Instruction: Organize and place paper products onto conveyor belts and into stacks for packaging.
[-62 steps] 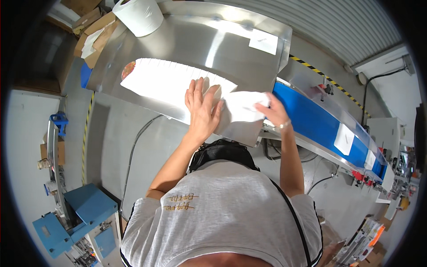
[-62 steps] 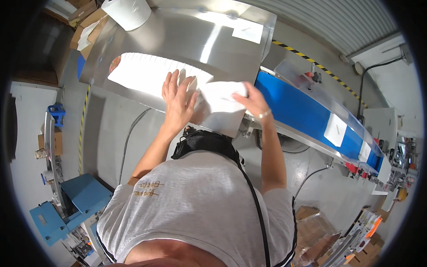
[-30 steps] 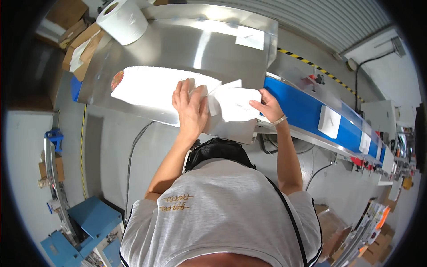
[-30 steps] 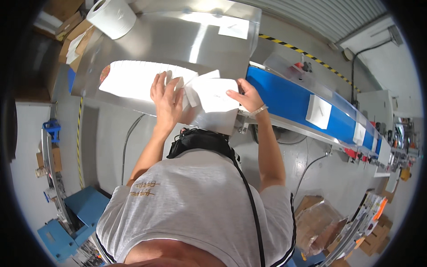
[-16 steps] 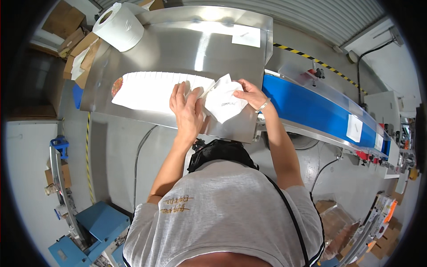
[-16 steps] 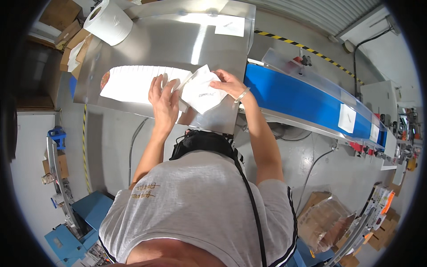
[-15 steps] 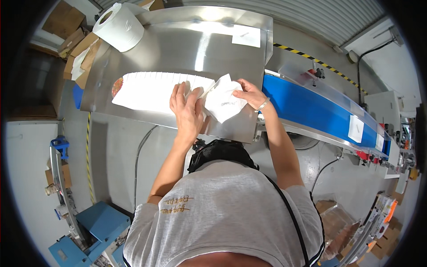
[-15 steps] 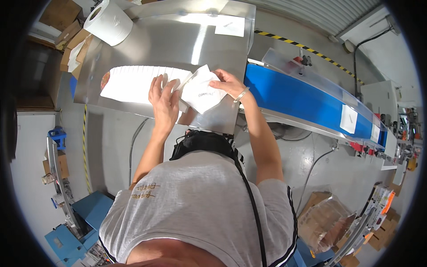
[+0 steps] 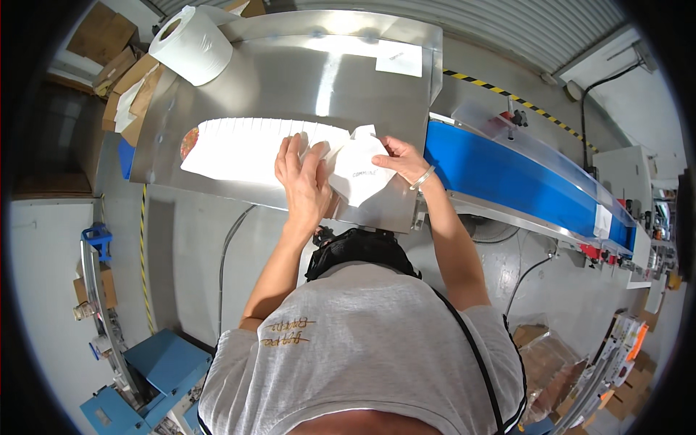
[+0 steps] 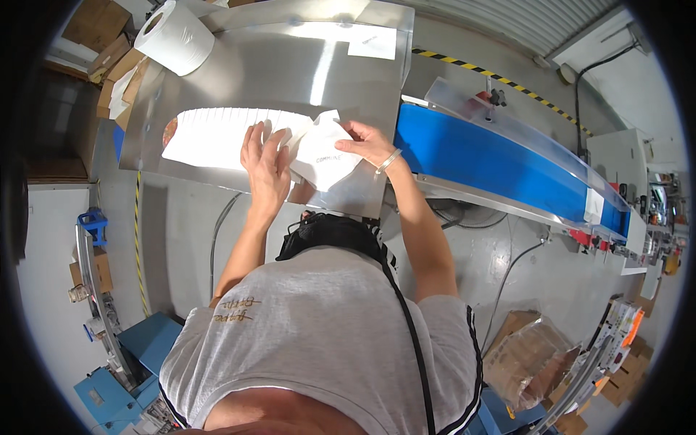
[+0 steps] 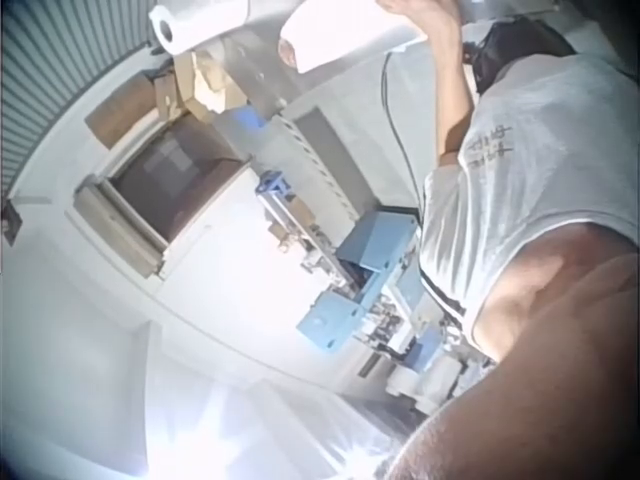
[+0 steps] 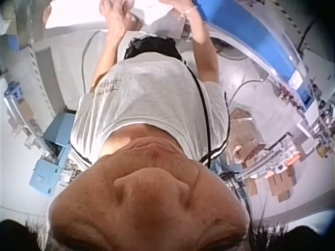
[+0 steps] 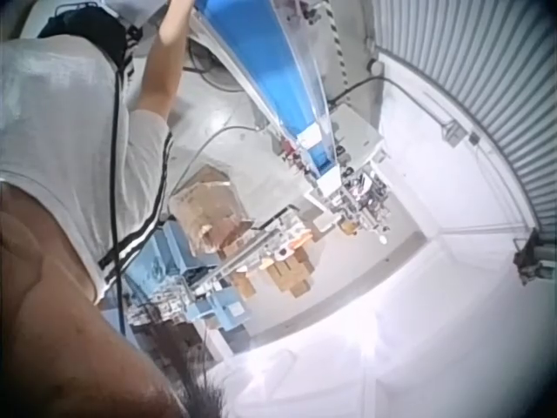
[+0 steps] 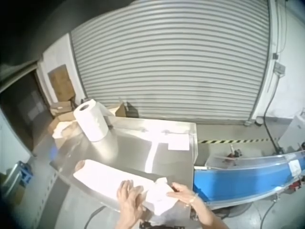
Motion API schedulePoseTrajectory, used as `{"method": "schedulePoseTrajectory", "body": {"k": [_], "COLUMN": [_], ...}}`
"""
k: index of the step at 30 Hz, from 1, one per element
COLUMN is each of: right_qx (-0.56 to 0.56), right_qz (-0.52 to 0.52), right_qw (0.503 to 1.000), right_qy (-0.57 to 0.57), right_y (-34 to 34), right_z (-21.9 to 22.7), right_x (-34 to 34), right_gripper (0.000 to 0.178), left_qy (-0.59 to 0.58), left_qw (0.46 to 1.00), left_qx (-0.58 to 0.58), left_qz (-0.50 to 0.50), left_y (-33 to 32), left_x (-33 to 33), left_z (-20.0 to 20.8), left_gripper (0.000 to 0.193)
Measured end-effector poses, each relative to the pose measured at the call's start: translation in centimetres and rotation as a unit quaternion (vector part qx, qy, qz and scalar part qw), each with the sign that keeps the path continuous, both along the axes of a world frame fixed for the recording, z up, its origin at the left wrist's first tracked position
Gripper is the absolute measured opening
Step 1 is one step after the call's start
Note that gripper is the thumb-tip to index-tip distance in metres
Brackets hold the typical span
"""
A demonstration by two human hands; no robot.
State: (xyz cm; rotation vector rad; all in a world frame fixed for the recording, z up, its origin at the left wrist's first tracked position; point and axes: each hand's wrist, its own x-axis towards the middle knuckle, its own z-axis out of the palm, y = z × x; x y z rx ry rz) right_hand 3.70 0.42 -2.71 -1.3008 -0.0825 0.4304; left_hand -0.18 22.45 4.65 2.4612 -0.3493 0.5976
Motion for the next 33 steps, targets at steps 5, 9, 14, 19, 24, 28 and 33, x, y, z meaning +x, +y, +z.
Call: {"method": "schedulePoseTrajectory", "body": {"k": [5, 9, 14, 19, 24, 28, 33], "right_qx": [-0.036, 0.037, 0.077, 0.035, -0.010, -0.017, -0.178], "right_qz": [0.023, 0.004, -0.040, -0.039, -0.045, -0.026, -0.027], "right_qw": [0.999, 0.999, 0.996, 0.998, 0.999, 0.999, 0.983], "right_qy": [-0.004, 0.008, -0.006, -0.021, 0.003, 0.044, -0.029], "right_y": [-0.5, -1.2, -1.5, -0.6, -0.4, -0.5, -0.8], "right_z": [-0.3, -1.2, -2.2, -0.6, -0.6, 0.1, 4.2], "right_x": [-0.5, -1.4, -1.7, -1.9, -2.3, -2.8, -3.9], "right_gripper": [0.029, 0.029, 0.026, 0.025, 0.031, 0.033, 0.029], "left_qy": [-0.006, -0.001, -0.012, -0.004, -0.001, -0.012, -0.013], "left_qw": [1.000, 1.000, 1.000, 1.000, 1.000, 1.000, 1.000], "left_qx": [0.000, -0.004, -0.005, -0.001, -0.008, -0.006, -0.016], "left_qz": [-0.001, -0.003, -0.006, -0.005, -0.005, -0.004, -0.003], "left_y": [0.1, 0.1, 0.1, 0.1, 0.1, 0.1, 0.2], "left_x": [0.1, 0.0, 0.0, -0.2, -0.2, -0.2, -0.1], "left_z": [0.0, 0.0, -0.3, -0.2, -0.3, -0.3, -0.5], "left_gripper": [0.037, 0.038, 0.038, 0.038, 0.037, 0.036, 0.036]}}
